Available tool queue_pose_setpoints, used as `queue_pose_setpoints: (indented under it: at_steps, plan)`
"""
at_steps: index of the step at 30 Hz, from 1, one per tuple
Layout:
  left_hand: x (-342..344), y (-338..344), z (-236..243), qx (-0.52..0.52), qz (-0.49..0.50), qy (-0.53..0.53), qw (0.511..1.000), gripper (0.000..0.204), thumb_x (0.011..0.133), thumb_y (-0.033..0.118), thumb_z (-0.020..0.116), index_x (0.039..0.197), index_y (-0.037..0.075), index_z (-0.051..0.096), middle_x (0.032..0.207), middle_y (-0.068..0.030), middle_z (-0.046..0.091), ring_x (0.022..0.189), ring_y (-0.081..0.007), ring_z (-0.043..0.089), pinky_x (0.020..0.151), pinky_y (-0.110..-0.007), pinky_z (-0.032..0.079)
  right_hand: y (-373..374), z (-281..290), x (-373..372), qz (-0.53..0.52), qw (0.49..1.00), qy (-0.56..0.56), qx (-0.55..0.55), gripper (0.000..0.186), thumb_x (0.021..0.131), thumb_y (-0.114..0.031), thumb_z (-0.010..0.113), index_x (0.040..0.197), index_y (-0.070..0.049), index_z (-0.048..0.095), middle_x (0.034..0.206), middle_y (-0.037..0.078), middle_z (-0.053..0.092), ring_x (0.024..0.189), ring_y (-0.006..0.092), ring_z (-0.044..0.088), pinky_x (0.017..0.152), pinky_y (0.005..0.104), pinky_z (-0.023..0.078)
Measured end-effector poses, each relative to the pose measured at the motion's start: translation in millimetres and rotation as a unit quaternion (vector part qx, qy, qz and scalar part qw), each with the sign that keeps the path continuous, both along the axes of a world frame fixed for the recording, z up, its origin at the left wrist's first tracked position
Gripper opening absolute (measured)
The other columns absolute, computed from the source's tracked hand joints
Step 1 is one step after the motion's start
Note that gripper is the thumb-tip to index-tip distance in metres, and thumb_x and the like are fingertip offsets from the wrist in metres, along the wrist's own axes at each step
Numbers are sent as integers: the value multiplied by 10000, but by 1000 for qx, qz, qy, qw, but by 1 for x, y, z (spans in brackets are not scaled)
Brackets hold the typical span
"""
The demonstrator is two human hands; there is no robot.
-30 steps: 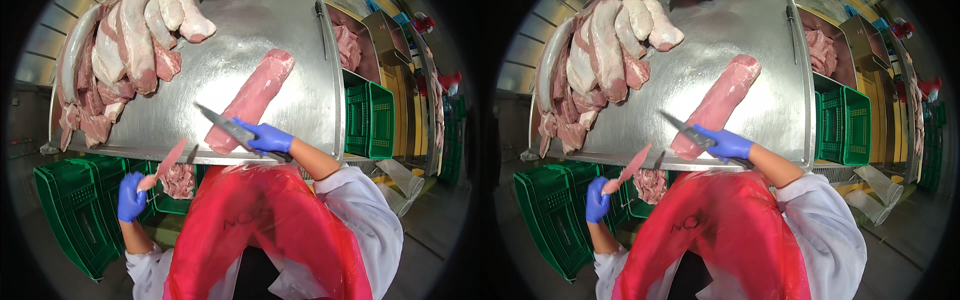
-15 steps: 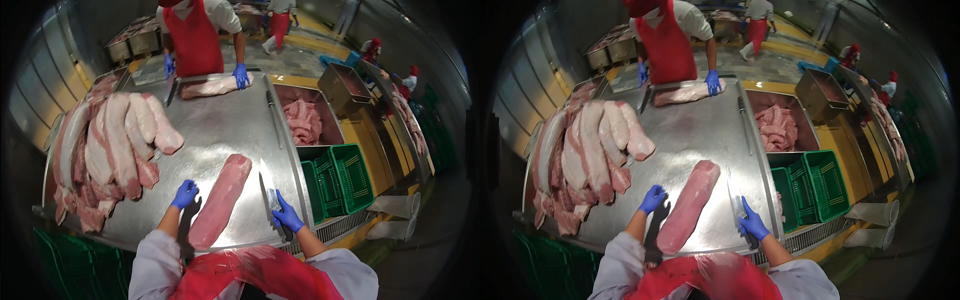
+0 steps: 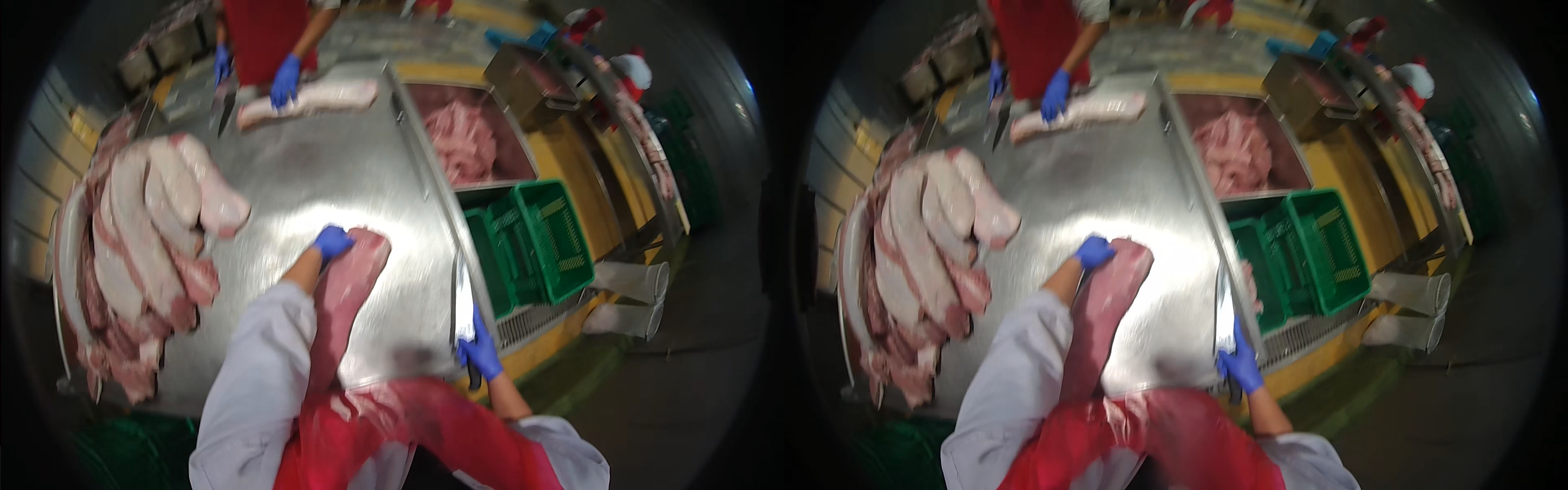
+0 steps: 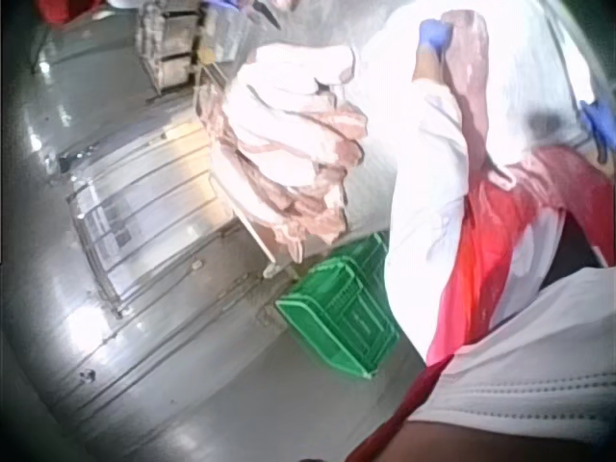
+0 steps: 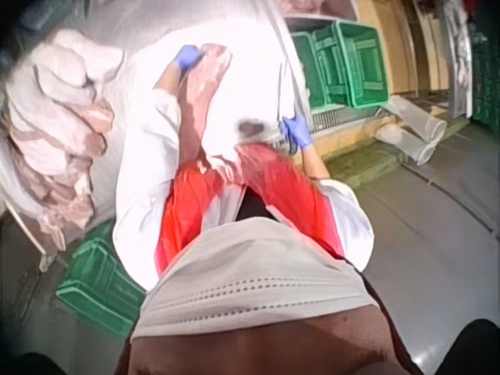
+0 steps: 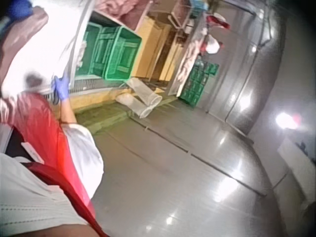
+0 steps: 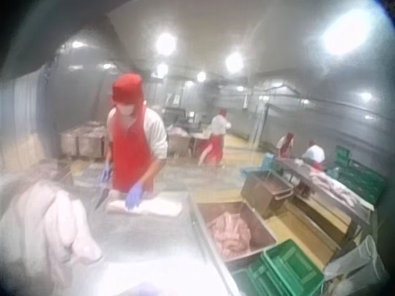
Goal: The person uses a knife to trim fat and separate lean meat from a large piece of pork on a stainless steel table. They repeatedly cut, lift, and place trimmed pieces into a green crate while handling multiple cuts of meat.
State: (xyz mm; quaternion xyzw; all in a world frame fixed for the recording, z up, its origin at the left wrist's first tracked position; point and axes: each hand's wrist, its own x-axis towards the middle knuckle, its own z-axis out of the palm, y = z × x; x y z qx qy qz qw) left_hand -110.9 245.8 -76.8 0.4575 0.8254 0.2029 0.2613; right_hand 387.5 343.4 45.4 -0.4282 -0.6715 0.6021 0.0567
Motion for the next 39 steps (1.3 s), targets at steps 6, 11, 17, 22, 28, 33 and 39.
queue_pose_setpoints:
  at_steps: [6, 11, 17, 22, 28, 33, 39]
  plan:
    - [31, -3, 71, 34, 96, -110, 989, 401, 739, 352, 729, 916, -7, 760, 930, -250, 739, 864, -379, 722, 809, -433, 562, 1, 21, -92, 52, 998, -1, 31, 879, 971, -1, 594, 1674, -267, 139, 781, 59, 673, 600, 111, 606, 547, 301, 542]
    - [44, -19, 64, 107, 174, -146, 968, 279, 772, 259, 712, 840, -12, 707, 813, -229, 707, 710, -322, 670, 705, -417, 528, -2, 32, -187, 80, 996, 40, 13, 880, 977, -56, 600, 1673, -297, 118, 781, 81, 677, 627, 131, 652, 577, 318, 564]
    - [55, -22, 56, 138, 194, -134, 962, 288, 791, 272, 703, 840, -12, 692, 810, -239, 695, 735, -341, 684, 719, -424, 532, 0, 8, -265, 162, 985, 12, 54, 855, 975, -123, 564, 1672, -249, 85, 822, 165, 695, 661, 218, 696, 608, 362, 589]
    - [62, -26, 80, 112, 208, -82, 968, 290, 803, 281, 695, 850, -5, 696, 840, -240, 708, 782, -374, 700, 746, -426, 543, -14, 50, -216, 258, 964, -47, -40, 848, 956, -88, 538, 1674, -229, 111, 889, 156, 695, 640, 197, 675, 618, 350, 588]
    - [72, -19, 109, 136, 149, -12, 979, 281, 814, 268, 694, 880, -4, 692, 823, -232, 711, 770, -359, 710, 729, -422, 545, -2, 16, -251, 204, 972, 45, -105, 860, 953, -75, 550, 1677, -228, 113, 889, 143, 677, 602, 173, 636, 592, 340, 578]
    - [68, -18, 120, 21, 176, 32, 984, 316, 822, 314, 663, 945, 29, 725, 960, -255, 729, 940, -435, 708, 847, -477, 559, -6, 25, -232, 263, 961, 6, -86, 878, 946, -49, 564, 1676, -267, 127, 902, 148, 685, 600, 169, 641, 583, 338, 573]
    - [84, -9, 142, 10, 163, 53, 985, 340, 832, 342, 678, 959, 28, 702, 985, -260, 723, 967, -437, 701, 865, -484, 557, -1, -6, -251, 233, 966, 55, -101, 873, 941, -58, 567, 1674, -272, 143, 837, 131, 685, 600, 165, 642, 601, 330, 568]
